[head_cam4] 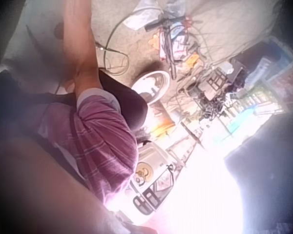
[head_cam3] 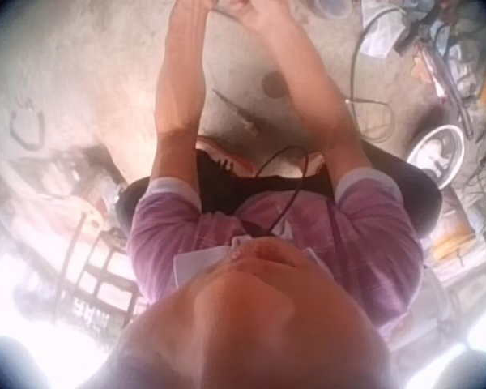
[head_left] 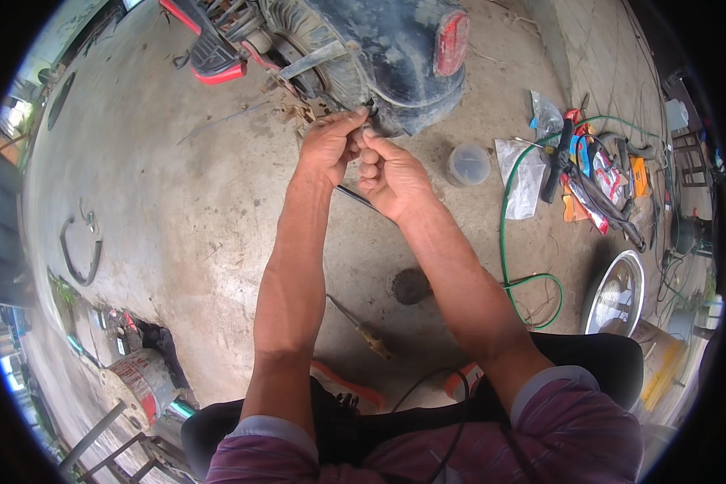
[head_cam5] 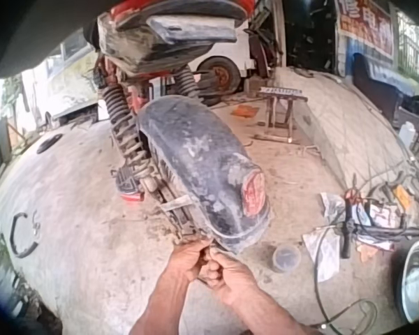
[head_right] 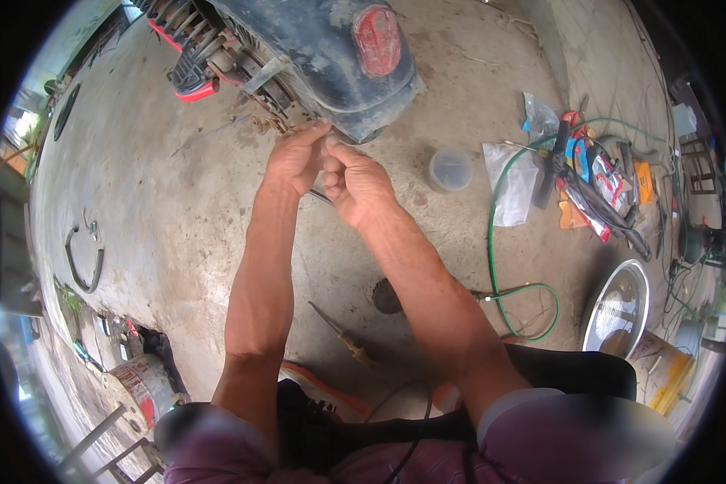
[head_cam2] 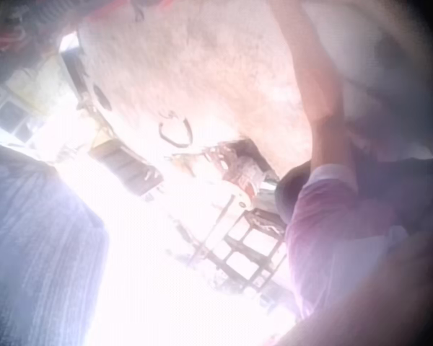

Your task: The person connects a green air hose to a red tire inflator and attaches it to the valve stem of a motorcycle tire. They repeatedly pump the inflator to add air, then disconnects the hose and checks the tire.

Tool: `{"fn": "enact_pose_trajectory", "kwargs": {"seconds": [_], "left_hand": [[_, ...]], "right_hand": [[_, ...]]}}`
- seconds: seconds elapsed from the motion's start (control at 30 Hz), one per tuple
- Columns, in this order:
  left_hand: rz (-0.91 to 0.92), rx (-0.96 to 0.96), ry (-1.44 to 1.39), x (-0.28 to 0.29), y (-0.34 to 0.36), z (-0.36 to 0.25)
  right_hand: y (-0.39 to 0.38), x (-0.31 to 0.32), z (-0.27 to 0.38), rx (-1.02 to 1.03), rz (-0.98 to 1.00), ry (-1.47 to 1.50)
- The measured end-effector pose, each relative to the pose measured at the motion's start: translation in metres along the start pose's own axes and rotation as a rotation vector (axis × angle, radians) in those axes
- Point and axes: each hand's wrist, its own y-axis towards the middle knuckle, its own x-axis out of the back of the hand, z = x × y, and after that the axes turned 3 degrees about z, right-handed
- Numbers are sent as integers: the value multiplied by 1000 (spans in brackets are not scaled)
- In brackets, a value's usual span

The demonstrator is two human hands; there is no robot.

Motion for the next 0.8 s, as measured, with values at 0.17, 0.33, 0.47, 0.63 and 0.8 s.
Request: {"fn": "enact_pose_trajectory", "kwargs": {"seconds": [0.17,0.33,0.47,0.63,0.8], "left_hand": [[-9,-26,17,3,2,2],[15,-32,-42,-3,-4,3],[27,-33,-35,-6,-4,3],[23,-45,-8,6,5,9],[7,-40,-24,0,1,6]], "right_hand": [[-1,-1,-3,54,-45,-128],[-3,4,3,-59,31,0],[-2,10,5,-108,179,176],[-3,4,5,-65,81,81],[1,5,2,-19,2,-63]]}}
